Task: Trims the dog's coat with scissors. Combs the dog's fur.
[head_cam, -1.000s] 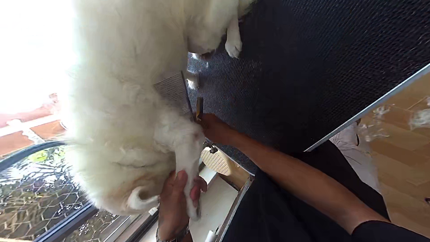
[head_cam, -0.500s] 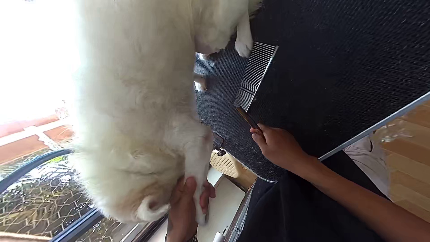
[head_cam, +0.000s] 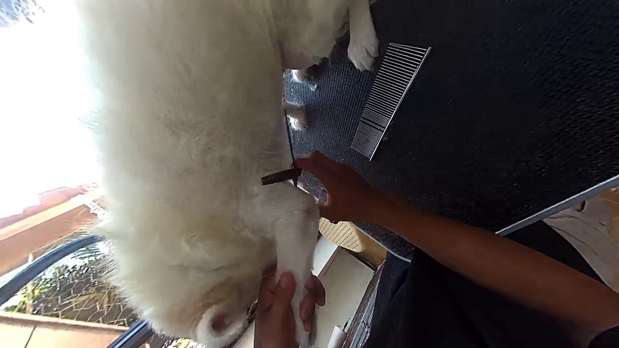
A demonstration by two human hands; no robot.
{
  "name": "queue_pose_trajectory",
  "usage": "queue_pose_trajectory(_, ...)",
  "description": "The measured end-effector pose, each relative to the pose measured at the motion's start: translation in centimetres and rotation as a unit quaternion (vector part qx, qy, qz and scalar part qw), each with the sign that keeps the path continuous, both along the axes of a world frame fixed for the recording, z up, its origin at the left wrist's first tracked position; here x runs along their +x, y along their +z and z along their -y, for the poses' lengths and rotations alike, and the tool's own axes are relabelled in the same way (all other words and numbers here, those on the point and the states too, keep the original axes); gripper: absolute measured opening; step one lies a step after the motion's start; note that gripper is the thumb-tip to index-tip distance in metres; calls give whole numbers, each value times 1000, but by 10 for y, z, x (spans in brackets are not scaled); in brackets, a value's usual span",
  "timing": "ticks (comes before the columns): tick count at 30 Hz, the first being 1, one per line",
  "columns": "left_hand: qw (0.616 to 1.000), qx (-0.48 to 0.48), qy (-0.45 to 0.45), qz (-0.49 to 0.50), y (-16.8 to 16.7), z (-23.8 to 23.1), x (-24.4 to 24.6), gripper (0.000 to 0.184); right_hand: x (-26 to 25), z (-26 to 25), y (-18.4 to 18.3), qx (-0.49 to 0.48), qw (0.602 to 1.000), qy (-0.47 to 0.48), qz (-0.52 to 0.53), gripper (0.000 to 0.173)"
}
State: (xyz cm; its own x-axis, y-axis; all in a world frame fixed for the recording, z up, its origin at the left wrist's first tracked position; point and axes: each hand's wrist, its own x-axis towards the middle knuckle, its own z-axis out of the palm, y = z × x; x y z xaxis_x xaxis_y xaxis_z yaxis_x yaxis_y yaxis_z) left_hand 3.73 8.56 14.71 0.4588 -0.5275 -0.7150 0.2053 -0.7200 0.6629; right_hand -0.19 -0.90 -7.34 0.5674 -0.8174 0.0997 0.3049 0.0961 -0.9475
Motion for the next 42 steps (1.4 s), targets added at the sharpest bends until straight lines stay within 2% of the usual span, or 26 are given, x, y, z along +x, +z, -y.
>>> queue_pose_trajectory(2, 1000, 0, -4, -3, -1, -2, 1, 35, 4, 2, 1, -6, 1000, -22, 2, 66)
queue_pose_trajectory(5, 1000, 1, -11, -15, -3, -3, 2, 37, 7, -3, 1, 26, 999, -35, 0, 45)
queue_pose_trajectory(10, 999, -4, -24, -27, -5, -3, 2, 38, 5, -11, 3, 52, 998, -18, 14, 61)
queue_pose_trajectory(13, 1000, -3, -16, -25, -6, -2, 0, 37, 7, -10, 7, 111, 993, -2, 39, 51)
queue_pose_trajectory(15, 1000, -1, -14, -26, -6, -1, 0, 38, 7, -9, 7, 141, 988, 14, 57, 51)
queue_pose_trajectory(18, 1000, -2, -4, -28, -6, 0, 0, 37, 10, -9, 7, 116, 991, -9, 65, 61)
queue_pose_trajectory(22, 1000, -2, -4, -29, -6, 1, -2, 37, 13, -4, 13, 162, 984, -7, 73, 50)
queue_pose_trajectory(26, 999, 1, 2, -36, -6, 1, -1, 37, 20, -5, 13, 144, 986, -27, 77, 59)
queue_pose_trajectory(31, 999, -1, 5, -49, -6, 1, 0, 38, 20, -2, 16, 213, 971, 11, 108, 49)
queue_pose_trajectory(33, 998, -5, 9, -69, -8, 0, 1, 38, 20, -5, 18, 232, 964, 25, 124, 57)
queue_pose_trajectory(38, 975, -34, 98, -198, -10, 3, -2, 41, 12, -42, 51, 377, 923, 29, 71, 45)
queue_pose_trajectory(42, 952, -43, 151, -262, -6, 11, -5, 43, 6, -65, 67, 329, 940, 7, 90, 53)
